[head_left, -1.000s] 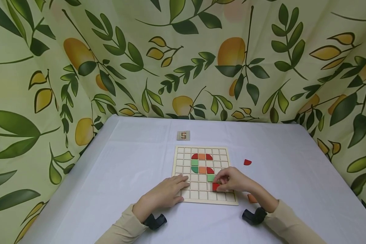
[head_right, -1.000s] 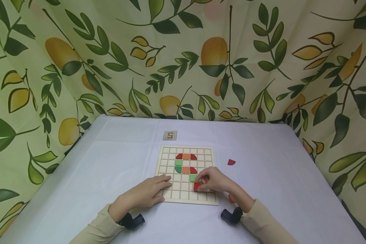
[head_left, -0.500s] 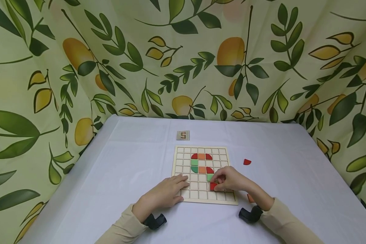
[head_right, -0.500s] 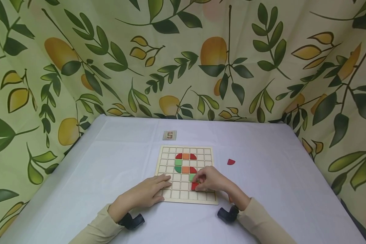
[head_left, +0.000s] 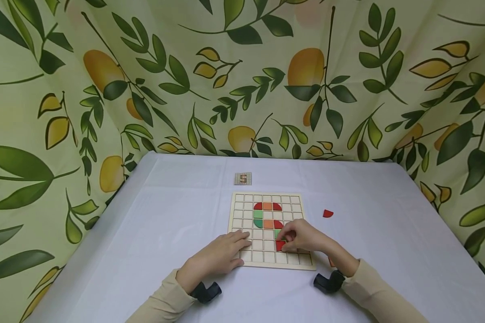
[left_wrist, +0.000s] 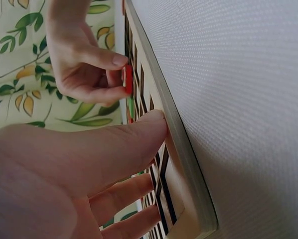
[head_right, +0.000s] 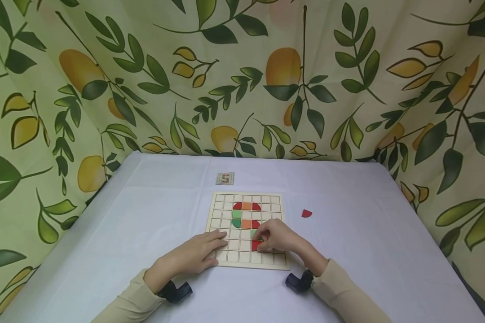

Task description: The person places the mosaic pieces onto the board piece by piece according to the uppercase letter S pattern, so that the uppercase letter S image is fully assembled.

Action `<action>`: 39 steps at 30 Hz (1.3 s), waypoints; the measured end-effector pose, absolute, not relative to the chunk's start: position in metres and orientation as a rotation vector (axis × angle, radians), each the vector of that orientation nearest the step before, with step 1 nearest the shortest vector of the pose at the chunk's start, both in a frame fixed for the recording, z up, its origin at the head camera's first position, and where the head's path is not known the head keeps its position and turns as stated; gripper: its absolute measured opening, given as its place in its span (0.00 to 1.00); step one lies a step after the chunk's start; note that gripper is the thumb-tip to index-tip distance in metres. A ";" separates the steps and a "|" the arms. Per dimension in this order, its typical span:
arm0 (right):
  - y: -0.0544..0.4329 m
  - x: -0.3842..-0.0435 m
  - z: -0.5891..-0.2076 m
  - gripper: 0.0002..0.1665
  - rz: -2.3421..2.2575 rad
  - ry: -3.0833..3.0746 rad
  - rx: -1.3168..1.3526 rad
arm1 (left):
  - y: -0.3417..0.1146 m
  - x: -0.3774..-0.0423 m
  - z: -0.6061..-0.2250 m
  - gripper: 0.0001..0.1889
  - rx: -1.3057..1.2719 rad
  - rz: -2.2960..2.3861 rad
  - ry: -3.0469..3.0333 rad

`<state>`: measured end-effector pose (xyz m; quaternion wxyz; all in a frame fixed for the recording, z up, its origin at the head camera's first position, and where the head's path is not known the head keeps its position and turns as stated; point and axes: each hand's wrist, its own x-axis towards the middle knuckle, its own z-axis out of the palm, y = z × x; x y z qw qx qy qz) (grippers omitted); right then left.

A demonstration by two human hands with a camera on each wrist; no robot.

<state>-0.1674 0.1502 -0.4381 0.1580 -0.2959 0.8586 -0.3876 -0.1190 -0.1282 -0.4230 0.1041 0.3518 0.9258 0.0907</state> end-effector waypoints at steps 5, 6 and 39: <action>0.149 -0.167 -0.438 0.09 -1.100 2.465 -0.819 | -0.128 -0.119 -0.424 0.25 1.045 0.269 2.731; 0.149 -0.167 -0.438 0.09 -1.100 2.464 -0.817 | -0.128 -0.119 -0.424 0.25 1.051 0.270 2.732; 0.164 -0.166 -0.432 0.09 -1.188 2.457 -0.791 | -0.127 -0.119 -0.424 0.26 1.036 0.258 2.732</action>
